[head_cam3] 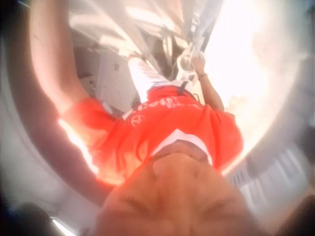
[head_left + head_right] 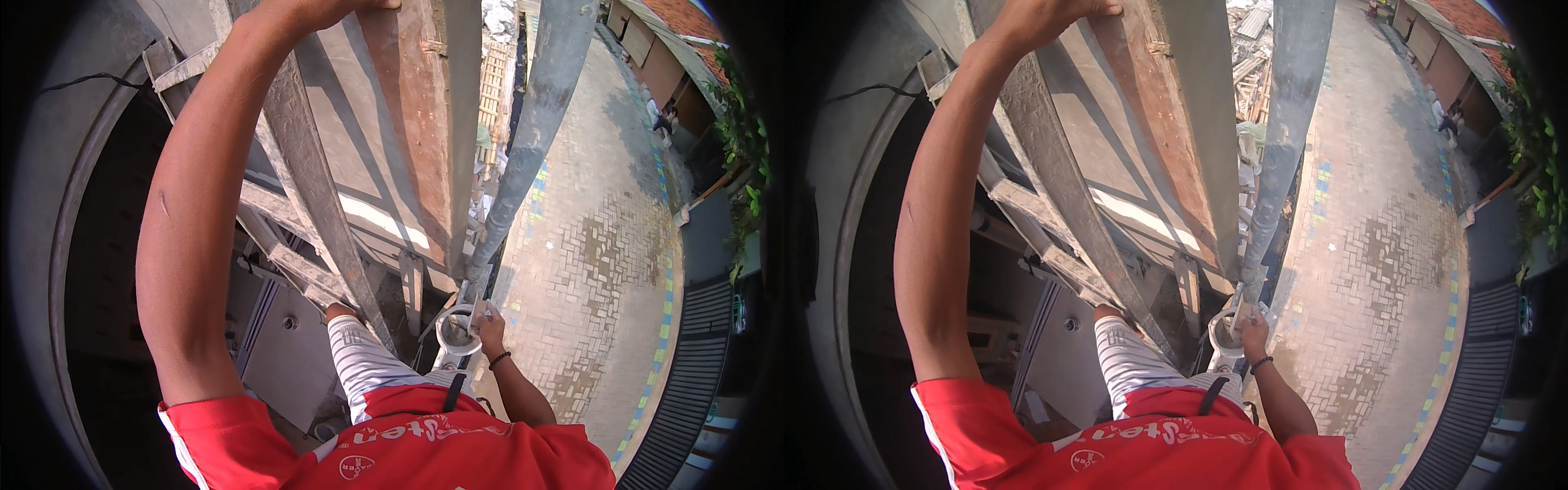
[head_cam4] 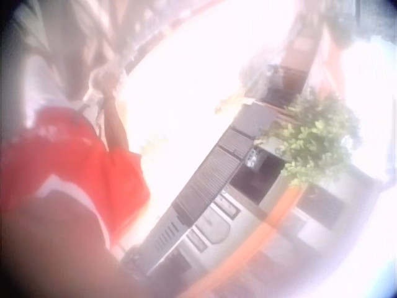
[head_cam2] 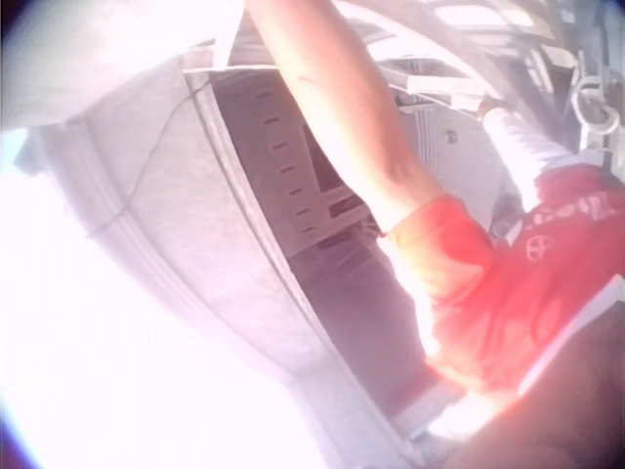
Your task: The person applies and smooths wet plaster onto a curved wall section using a trowel. They repeatedly scoop plaster from a bucket and spread it evenly along the surface, working methodically from one end to the other.
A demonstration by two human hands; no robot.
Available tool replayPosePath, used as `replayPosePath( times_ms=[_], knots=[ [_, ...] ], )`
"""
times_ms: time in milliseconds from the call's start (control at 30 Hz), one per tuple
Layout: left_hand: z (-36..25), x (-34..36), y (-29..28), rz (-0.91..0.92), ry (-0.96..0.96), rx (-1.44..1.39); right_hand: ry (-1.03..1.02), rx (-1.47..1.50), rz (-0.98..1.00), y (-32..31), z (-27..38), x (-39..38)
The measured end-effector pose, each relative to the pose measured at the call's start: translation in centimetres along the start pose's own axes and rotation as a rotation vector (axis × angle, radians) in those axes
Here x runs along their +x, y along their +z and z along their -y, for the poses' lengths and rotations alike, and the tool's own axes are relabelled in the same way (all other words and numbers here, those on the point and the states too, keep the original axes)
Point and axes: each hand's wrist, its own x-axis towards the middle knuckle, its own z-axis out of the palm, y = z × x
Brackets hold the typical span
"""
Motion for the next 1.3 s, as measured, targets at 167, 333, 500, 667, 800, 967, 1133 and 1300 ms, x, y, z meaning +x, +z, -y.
replayPosePath(
  times_ms=[167,333,500,667,800,967,1133,1300],
  knots=[
    [0.5,0.1,-1.0,-0.001,-0.009,-0.021,0.056,-0.133,-0.004,-4.2,2.3,-1.8],
    [1.5,1.6,0.1,-0.101,0.176,0.031,0.068,-0.046,-0.232,-9.9,0.8,-3.2],
    [3.0,1.6,3.0,-0.255,0.321,0.062,0.153,0.050,-0.429,-12.8,-3.5,-6.5],
    [2.9,1.4,-1.7,-0.193,0.315,0.154,0.120,0.030,-0.425,-12.0,-11.8,-7.2],
    [1.3,1.5,1.7,-0.159,0.268,0.064,0.135,-0.107,-0.585,-15.5,-18.6,-10.3],
    [1.1,0.9,0.5,-0.133,0.215,0.055,0.260,0.156,-0.536,-14.1,-14.5,-10.6],
    [1.1,1.4,0.0,-0.142,0.146,-0.018,0.180,0.232,-0.525,-15.5,-14.2,-8.4],
    [0.7,1.1,0.4,-0.164,0.174,-0.046,0.144,0.244,-0.527,-15.9,-13.7,-7.2]
  ],
)
